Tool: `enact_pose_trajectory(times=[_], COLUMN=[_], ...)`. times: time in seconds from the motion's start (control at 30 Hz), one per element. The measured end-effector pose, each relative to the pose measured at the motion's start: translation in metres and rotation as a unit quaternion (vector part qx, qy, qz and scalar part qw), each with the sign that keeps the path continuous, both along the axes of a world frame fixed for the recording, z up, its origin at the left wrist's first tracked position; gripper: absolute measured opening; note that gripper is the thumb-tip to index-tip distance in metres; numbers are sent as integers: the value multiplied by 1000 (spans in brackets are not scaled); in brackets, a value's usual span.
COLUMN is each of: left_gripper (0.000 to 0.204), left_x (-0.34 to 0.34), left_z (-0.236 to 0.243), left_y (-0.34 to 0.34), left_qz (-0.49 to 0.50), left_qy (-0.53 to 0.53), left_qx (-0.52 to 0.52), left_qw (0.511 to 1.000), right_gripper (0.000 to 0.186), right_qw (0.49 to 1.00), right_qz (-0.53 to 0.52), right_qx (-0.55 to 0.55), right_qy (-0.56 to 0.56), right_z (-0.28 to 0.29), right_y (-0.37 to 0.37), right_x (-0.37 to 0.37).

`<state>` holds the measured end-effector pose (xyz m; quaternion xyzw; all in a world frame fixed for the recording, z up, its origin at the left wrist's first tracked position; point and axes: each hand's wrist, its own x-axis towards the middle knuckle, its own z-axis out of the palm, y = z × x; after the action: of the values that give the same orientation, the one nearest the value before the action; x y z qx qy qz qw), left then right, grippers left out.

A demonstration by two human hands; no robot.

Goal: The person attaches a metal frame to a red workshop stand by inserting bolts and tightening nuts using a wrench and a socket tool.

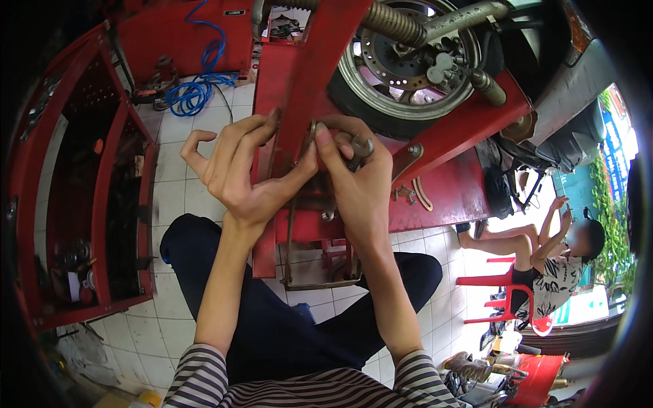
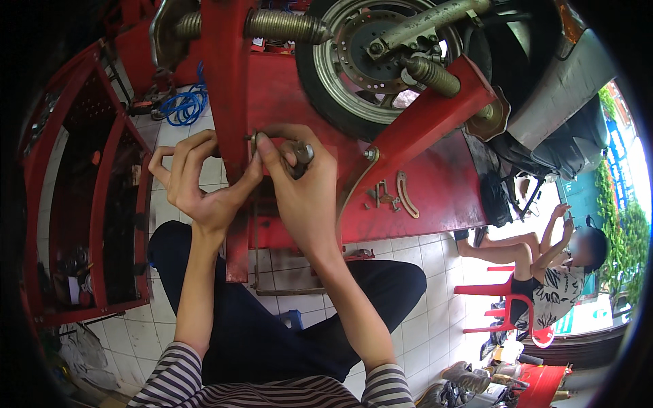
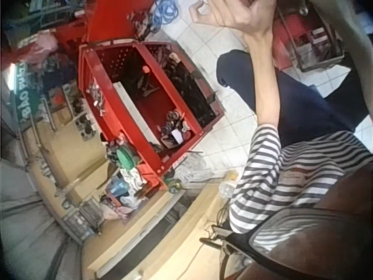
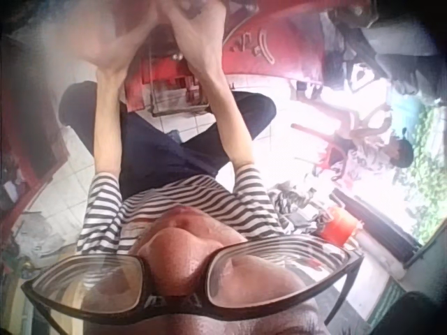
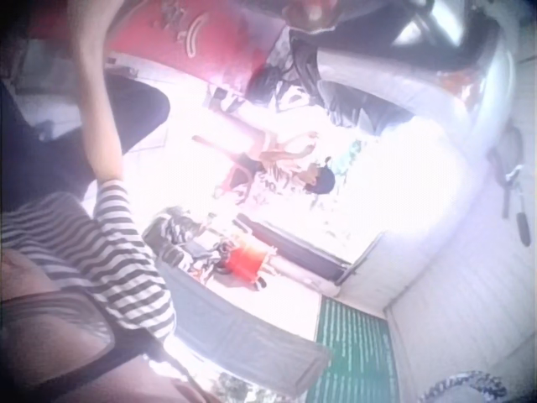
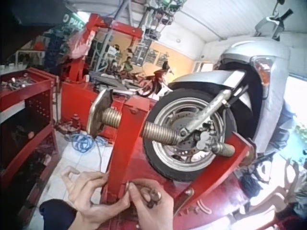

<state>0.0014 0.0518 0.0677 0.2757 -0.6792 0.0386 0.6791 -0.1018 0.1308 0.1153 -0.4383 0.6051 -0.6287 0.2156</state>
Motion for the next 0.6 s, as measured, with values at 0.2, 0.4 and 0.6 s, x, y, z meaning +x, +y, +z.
enact_pose_trajectory(times=[0.2, 0.4, 0.6], left_gripper=[38, 41, 41], left_x=[1, 1, 1], left_z=[1, -1, -1], left_y=[1, 1, 2], left_qz=[-5, -16, -22], left_qy=[-6, -12, -7], left_qx=[4, 10, 12], left_qw=[1000, 1000, 1000], right_gripper=[15, 21, 21], right_qw=[1000, 993, 982], right_qz=[23, 33, 34], right_qx=[-7, -44, -47], right_qy=[8, 109, 179], right_z=[2, 1, 1], right_y=[0, -9, -15], right_x=[-4, -8, -11])
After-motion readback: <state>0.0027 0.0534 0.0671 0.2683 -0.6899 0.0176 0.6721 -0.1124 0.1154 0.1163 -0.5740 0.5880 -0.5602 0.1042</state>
